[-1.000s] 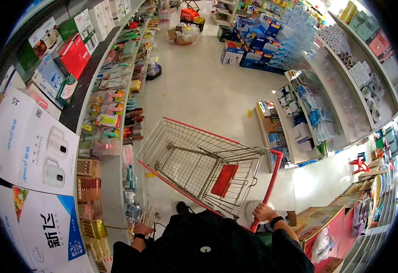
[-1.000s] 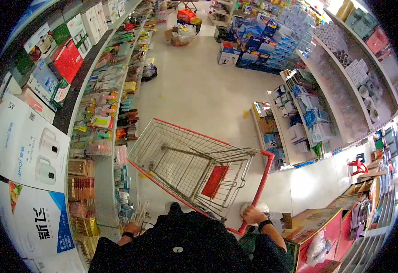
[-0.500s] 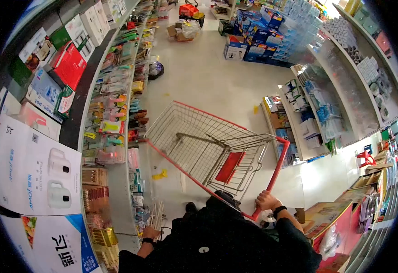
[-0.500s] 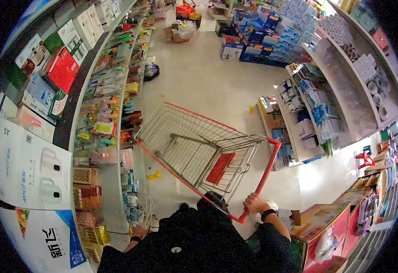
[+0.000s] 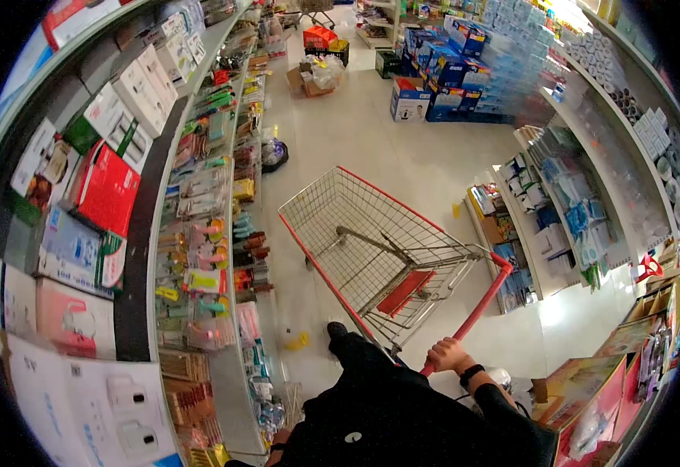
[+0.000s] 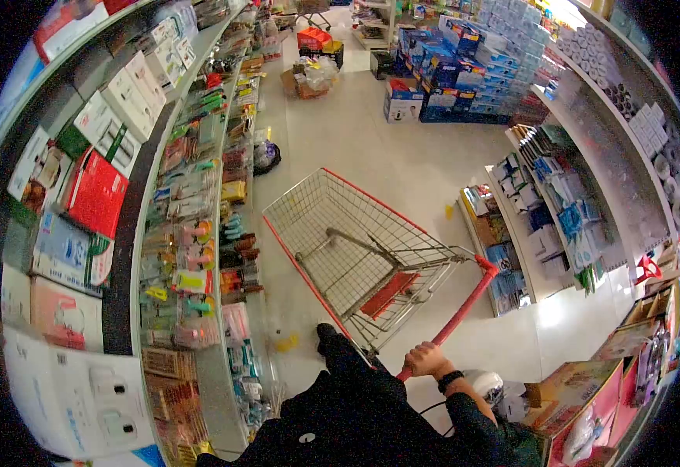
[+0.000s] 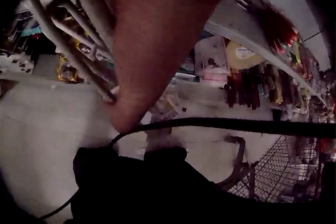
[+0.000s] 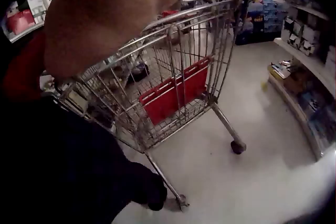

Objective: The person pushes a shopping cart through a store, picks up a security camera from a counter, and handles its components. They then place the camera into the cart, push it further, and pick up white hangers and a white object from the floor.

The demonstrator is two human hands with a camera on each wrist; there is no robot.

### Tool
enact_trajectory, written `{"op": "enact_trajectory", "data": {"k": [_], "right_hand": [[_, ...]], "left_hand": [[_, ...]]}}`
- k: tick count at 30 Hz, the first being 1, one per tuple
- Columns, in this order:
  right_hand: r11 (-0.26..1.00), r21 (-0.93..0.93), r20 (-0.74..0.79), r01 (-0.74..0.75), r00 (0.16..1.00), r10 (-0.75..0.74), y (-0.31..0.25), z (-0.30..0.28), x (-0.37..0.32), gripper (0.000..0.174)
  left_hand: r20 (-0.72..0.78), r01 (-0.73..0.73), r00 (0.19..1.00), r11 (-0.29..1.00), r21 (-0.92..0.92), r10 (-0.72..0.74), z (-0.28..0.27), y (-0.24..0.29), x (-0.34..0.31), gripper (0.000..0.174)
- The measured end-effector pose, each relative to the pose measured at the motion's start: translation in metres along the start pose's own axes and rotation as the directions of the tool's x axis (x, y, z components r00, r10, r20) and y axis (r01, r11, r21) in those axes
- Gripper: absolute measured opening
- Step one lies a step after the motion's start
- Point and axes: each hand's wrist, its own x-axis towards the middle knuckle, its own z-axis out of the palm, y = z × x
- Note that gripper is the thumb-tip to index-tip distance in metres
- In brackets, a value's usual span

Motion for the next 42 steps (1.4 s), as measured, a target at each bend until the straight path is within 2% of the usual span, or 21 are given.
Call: {"op": "enact_trajectory", "data": {"k": [5,8,11,13,15,17,18,19,20,21,22,23,25,28,31,35,36,39,40,42], "right_hand": [[0.998,-0.052,0.019,-0.020,1.000,0.021,0.042,0.000,0.054,0.016],[0.996,-0.071,0.082,-0.050,0.995,0.056,0.060,-0.008,0.089,0.016],[0.996,-0.050,0.054,-0.073,0.996,0.076,0.077,0.000,0.114,0.016],[0.993,-0.078,0.030,-0.085,0.996,0.087,0.088,0.003,0.128,0.018],[0.992,-0.103,0.074,-0.069,0.994,0.077,0.097,0.007,0.132,0.018],[0.994,-0.043,0.070,-0.099,0.992,0.102,0.104,-0.001,0.150,0.019],[0.995,-0.044,0.055,-0.093,0.994,0.096,0.111,-0.003,0.157,0.020],[0.995,-0.046,0.036,-0.089,0.995,0.091,0.116,-0.001,0.162,0.020],[0.993,-0.050,0.089,-0.104,0.990,0.108,0.120,0.000,0.167,0.020],[0.991,-0.061,0.130,-0.122,0.983,0.129,0.125,-0.001,0.173,0.021],[0.987,-0.054,0.222,-0.150,0.962,0.158,0.129,-0.003,0.178,0.021],[0.984,-0.051,0.234,-0.169,0.956,0.176,0.132,-0.005,0.184,0.021],[0.983,-0.061,0.289,-0.173,0.940,0.184,0.139,-0.011,0.198,0.020],[0.980,-0.048,0.424,-0.192,0.885,0.193,0.151,-0.014,0.218,0.019],[0.973,-0.079,0.500,-0.215,0.836,0.225,0.159,-0.017,0.232,0.018],[0.982,-0.049,0.496,-0.182,0.849,0.182,0.178,-0.020,0.243,0.018],[0.984,-0.038,0.484,-0.172,0.858,0.168,0.180,-0.020,0.243,0.019],[0.992,-0.023,0.445,-0.125,0.887,0.122,0.189,-0.018,0.245,0.020],[0.994,-0.022,0.431,-0.110,0.896,0.109,0.192,-0.018,0.244,0.021],[0.996,-0.006,0.417,-0.090,0.905,0.084,0.200,-0.020,0.242,0.021]], "left_hand": [[0.042,-0.062,0.997,0.998,-0.021,0.063,-0.081,0.037,0.024,0.045],[0.042,-0.138,0.989,0.990,-0.016,0.139,-0.127,0.056,0.050,0.043],[0.039,-0.248,0.968,0.969,0.015,0.247,-0.174,0.075,0.076,0.041],[0.026,-0.418,0.908,0.899,0.131,0.419,-0.195,0.085,0.104,0.040],[0.015,-0.626,0.745,0.691,0.361,0.667,-0.209,0.097,0.127,0.039],[-0.018,-0.396,0.917,0.914,0.091,0.399,-0.244,0.112,0.141,0.054],[-0.032,-0.296,0.955,0.955,-0.019,0.295,-0.268,0.124,0.132,0.064],[-0.043,-0.225,0.974,0.969,-0.102,0.222,-0.291,0.134,0.123,0.074],[-0.040,-0.174,0.985,0.971,-0.165,0.170,-0.315,0.144,0.116,0.085],[-0.391,-0.212,0.906,0.973,-0.088,0.162,-0.330,0.160,0.092,0.085],[-0.237,-0.144,0.967,0.970,-0.194,0.096,-0.388,0.182,0.045,0.084],[-0.249,-0.212,0.955,0.954,-0.210,0.158,-0.379,0.175,0.086,0.083],[-0.334,-0.258,0.930,0.922,-0.288,0.156,-0.392,0.185,0.101,0.083],[-0.334,-0.240,0.931,0.933,-0.268,0.144,-0.417,0.205,0.112,0.081],[-0.228,-0.251,0.957,0.910,-0.329,0.181,-0.427,0.221,0.134,0.081],[-0.315,-0.376,0.908,0.869,-0.322,0.276,-0.422,0.236,0.153,0.082],[-0.298,-0.358,0.919,0.860,-0.363,0.257,-0.441,0.246,0.135,0.078],[-0.420,-0.470,0.844,0.836,-0.282,0.333,-0.465,0.259,0.114,0.075],[-0.515,-0.537,0.775,0.812,-0.230,0.366,-0.475,0.263,0.105,0.072],[-0.517,-0.540,0.764,0.822,-0.184,0.386,-0.510,0.273,0.077,0.072]]}}
